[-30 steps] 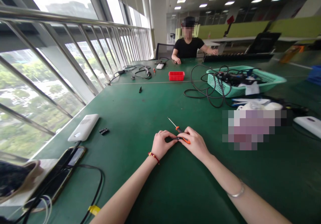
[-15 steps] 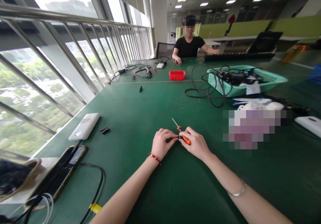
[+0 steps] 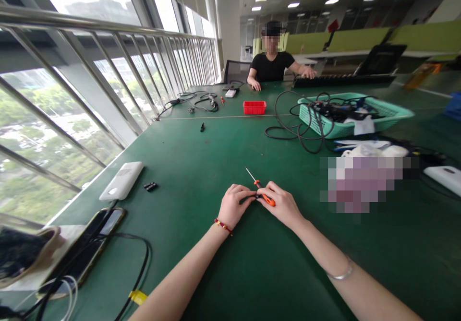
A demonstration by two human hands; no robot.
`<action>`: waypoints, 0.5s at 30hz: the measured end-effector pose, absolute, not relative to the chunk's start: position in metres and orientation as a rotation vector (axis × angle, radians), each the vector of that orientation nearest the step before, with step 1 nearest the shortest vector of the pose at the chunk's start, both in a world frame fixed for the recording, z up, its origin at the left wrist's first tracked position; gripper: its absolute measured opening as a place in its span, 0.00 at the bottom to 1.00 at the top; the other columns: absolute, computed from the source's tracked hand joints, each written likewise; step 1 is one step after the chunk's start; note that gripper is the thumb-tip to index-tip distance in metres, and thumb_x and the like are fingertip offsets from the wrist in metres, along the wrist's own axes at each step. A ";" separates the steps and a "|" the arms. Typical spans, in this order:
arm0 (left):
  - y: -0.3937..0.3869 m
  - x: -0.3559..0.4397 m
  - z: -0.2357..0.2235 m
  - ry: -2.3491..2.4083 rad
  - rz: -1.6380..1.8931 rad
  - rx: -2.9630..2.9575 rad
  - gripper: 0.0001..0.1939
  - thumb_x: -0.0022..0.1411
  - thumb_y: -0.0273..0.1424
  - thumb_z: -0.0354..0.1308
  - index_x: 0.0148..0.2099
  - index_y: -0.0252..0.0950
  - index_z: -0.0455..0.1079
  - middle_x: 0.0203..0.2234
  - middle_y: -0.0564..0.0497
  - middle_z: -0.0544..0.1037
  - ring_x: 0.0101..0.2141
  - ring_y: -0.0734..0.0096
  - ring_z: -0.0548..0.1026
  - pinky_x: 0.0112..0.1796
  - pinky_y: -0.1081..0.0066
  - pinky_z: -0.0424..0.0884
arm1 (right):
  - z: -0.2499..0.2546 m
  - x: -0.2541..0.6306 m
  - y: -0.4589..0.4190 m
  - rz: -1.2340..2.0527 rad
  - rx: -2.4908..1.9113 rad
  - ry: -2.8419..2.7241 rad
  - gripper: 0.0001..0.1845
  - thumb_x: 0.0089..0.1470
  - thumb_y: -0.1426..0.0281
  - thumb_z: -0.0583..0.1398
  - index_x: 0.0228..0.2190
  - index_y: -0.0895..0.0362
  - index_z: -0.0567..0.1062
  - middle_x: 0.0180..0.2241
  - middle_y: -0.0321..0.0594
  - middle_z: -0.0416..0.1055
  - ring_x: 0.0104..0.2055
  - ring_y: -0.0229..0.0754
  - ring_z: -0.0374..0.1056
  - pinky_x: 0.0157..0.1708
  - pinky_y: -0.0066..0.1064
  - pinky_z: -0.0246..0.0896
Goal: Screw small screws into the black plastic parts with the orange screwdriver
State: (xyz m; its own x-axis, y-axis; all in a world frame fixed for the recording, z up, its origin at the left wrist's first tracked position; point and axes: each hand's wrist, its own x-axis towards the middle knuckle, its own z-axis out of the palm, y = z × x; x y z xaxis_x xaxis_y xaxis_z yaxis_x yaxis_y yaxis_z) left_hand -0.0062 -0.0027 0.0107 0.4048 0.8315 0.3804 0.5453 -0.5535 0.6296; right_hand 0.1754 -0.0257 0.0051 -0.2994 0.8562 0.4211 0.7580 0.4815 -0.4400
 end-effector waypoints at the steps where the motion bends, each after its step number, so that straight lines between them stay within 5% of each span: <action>1: -0.003 -0.007 0.010 1.172 0.965 2.264 0.07 0.60 0.31 0.57 0.38 0.41 0.76 0.33 0.51 0.77 0.37 0.68 0.70 0.41 0.67 0.69 | 0.005 0.176 -0.026 0.212 -1.328 -2.114 0.10 0.57 0.67 0.54 0.38 0.52 0.74 0.32 0.38 0.66 0.31 0.36 0.67 0.33 0.26 0.63; 15: -0.004 -0.006 0.012 1.221 0.905 2.379 0.10 0.59 0.34 0.58 0.43 0.40 0.73 0.36 0.50 0.76 0.38 0.66 0.70 0.42 0.65 0.67 | 0.006 0.175 -0.027 0.302 -1.345 -2.046 0.09 0.57 0.66 0.54 0.37 0.53 0.73 0.33 0.38 0.66 0.32 0.36 0.68 0.34 0.26 0.63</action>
